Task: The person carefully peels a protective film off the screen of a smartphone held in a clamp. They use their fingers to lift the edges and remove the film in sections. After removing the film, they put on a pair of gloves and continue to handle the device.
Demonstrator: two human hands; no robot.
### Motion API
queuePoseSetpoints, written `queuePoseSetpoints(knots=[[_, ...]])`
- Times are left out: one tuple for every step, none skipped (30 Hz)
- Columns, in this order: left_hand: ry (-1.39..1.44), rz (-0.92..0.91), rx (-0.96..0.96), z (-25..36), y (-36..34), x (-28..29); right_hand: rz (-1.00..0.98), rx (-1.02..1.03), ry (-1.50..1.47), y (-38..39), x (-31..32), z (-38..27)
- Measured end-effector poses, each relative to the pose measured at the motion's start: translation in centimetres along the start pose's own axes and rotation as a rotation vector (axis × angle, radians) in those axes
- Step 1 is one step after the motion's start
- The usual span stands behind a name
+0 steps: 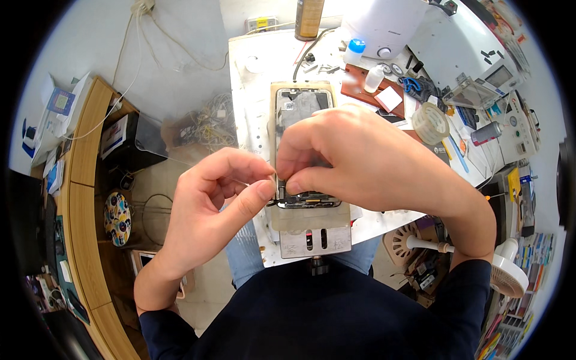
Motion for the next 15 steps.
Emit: queuePoseSetpoints(knots=[[0.005,0.006,-0.007,0.1,-0.1,-0.2,0.009,0.003,-0.013,0.0,0.0,0.1],[-0.027,-0.002,-0.021,0.0,-0.2,-0.1,0.018,0.005,-0.026,0.1,-0.1,0.2],[-0.059,-0.01,-0.035,-0.2,-0.3,0.0,0.027,0.006,-0.038,0.2,0.0,0.2],[-0.09,-0.019,-0.05,-0.3,-0.3,0.1,0.03,-0.005,-0.043,0.3,0.3,0.2],[-0.094,-0.008,-0.046,-0.2,-0.4,0.2,0.032,-0.017,-0.047,0.5,0.7,0.1],[-0.098,0.011,-0.043,-0.1,-0.2,0.2,0.031,-0.023,-0.05,0.5,0.9,0.1],[-0.102,0.031,-0.041,-0.1,-0.1,0.3,0.135,0.025,-0.072,0.7,1.3,0.6],[-0.114,0.039,-0.046,-0.2,0.1,0.4,0.237,0.074,-0.095,0.9,1.7,1.6],[-0.118,0.027,-0.055,-0.1,-0.1,0.3,0.431,0.084,0.015,1.8,2.9,2.3],[-0.125,0.024,-0.063,-0.1,-0.2,0.2,0.56,-0.021,0.0,2.1,4.1,3.4],[-0.14,0.032,-0.065,-0.2,-0.1,0.3,0.691,-0.104,-0.03,2.5,4.8,5.2],[-0.156,0.033,-0.066,-0.2,-0.2,0.2,0.825,-0.192,-0.06,3.0,4.9,7.7],[-0.172,0.038,-0.071,-0.1,-0.2,0.0,0.894,-0.204,0.151,3.2,4.8,10.0],[-0.169,0.045,-0.052,0.0,-0.2,0.0,0.951,-0.21,0.362,2.9,4.2,12.4],[-0.167,0.044,-0.033,0.2,-0.2,-0.2,0.924,-0.227,0.442,2.9,3.3,14.6]])
Point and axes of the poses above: each hand's wrist, its own y-axis away from the middle knuckle, its own x-axis out of the back of the hand, z = x × y, the point moved 3 cm from there along -y, towards the middle knuckle, and after that the axes turned 5 degrees about y, right-handed, at the moved point
